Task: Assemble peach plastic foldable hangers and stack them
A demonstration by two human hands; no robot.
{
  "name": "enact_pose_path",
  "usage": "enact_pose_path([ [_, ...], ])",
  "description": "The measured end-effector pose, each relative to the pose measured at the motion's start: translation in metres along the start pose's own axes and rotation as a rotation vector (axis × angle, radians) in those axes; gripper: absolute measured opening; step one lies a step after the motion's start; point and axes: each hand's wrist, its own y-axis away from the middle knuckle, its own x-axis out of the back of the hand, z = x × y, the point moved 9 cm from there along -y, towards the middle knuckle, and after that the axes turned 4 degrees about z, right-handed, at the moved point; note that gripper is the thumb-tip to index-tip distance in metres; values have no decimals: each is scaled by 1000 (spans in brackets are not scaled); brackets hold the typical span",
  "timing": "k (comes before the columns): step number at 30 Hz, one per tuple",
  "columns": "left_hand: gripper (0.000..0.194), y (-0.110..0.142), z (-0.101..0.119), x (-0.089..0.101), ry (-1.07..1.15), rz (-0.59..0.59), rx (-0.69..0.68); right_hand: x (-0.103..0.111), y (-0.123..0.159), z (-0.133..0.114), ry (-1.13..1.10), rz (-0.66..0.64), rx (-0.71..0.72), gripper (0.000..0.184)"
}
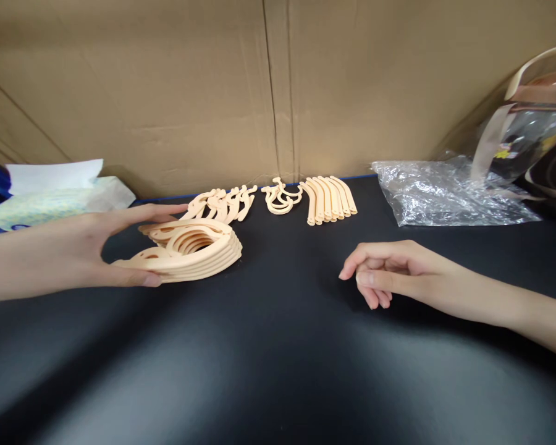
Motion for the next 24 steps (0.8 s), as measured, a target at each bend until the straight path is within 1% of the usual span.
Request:
enact_pose_path([
  [1, 100, 0, 0, -4, 6, -57, -13, 0, 0, 0, 2, 0, 0, 29],
  [3, 101, 0, 0, -5, 13, -91, -17, 0, -1, 1, 7, -1, 1, 30],
  [6, 96, 4, 7, 2, 43, -68, -36, 0, -1, 1, 4, -3, 0, 31],
  [9, 93, 7, 14, 3, 60, -71, -44, 0, 0, 2, -7, -2, 0, 30],
  [12, 92, 6, 11, 1, 66, -81, -43, 0, 0, 2, -16, -6, 0, 30],
  [15, 99, 2, 4, -1, 60, -73, -18, -1, 0, 2, -28, -19, 0, 28],
  [17, 100, 2, 2, 0, 54, -60, -9, -2, 0, 2, -35, -24, -4, 27],
  [20, 93, 5, 10, 3, 95, -58, -38, -2, 0, 2, -38, -22, -16, 27],
  [24, 91, 10, 15, 3, 128, -80, -14, -2, 0, 2, -45, -23, -26, 27],
])
